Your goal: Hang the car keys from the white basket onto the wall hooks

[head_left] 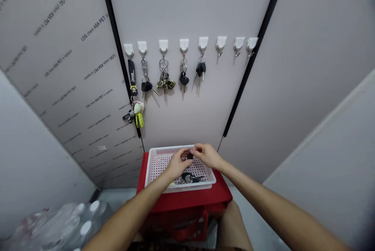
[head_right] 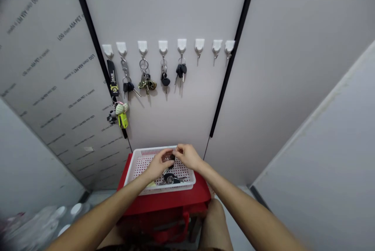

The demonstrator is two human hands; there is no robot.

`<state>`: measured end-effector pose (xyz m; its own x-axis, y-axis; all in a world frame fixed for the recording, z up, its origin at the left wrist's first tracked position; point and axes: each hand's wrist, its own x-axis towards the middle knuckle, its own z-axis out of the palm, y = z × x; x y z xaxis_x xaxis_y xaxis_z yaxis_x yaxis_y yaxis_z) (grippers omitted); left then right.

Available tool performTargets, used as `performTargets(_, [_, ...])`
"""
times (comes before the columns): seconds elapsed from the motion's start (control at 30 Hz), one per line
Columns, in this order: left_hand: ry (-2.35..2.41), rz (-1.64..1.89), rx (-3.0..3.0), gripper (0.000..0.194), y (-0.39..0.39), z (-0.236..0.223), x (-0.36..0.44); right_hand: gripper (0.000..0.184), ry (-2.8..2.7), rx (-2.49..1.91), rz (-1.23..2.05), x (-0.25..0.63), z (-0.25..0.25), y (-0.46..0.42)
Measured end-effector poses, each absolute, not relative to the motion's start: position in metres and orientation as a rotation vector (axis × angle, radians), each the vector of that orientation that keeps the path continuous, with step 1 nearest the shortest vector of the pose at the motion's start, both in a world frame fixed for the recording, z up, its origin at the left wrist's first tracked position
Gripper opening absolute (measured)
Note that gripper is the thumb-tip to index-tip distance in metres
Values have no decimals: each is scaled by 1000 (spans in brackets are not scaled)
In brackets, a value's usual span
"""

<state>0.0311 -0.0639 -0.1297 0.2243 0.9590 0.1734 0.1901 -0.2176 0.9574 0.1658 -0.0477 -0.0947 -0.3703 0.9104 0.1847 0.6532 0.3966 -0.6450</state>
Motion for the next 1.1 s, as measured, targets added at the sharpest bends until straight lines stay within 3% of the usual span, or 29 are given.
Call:
performTargets(0.27, [911, 1090, 1256, 24, -67, -115, 43, 24, -1609, -1151, 1275, 162, -85, -53])
performTargets(0.43, [869, 1082, 1318, 22, -57, -72, 46, 28, -1517, -1042, 1465, 174, -52, -48])
performTargets(0.67, [796, 1065, 1551, 12, -42, 25, 62, 18, -1691, -984, 1006, 192, 42, -40])
performTargets(0.9, [1003, 1300, 1797, 39, -20, 92, 91, 8, -1387, -972, 725, 204, 116, -18])
performTargets(1.1, [1233, 1387, 1995, 41, 1, 122, 106, 12, -1274, -1093, 544, 202, 156, 11])
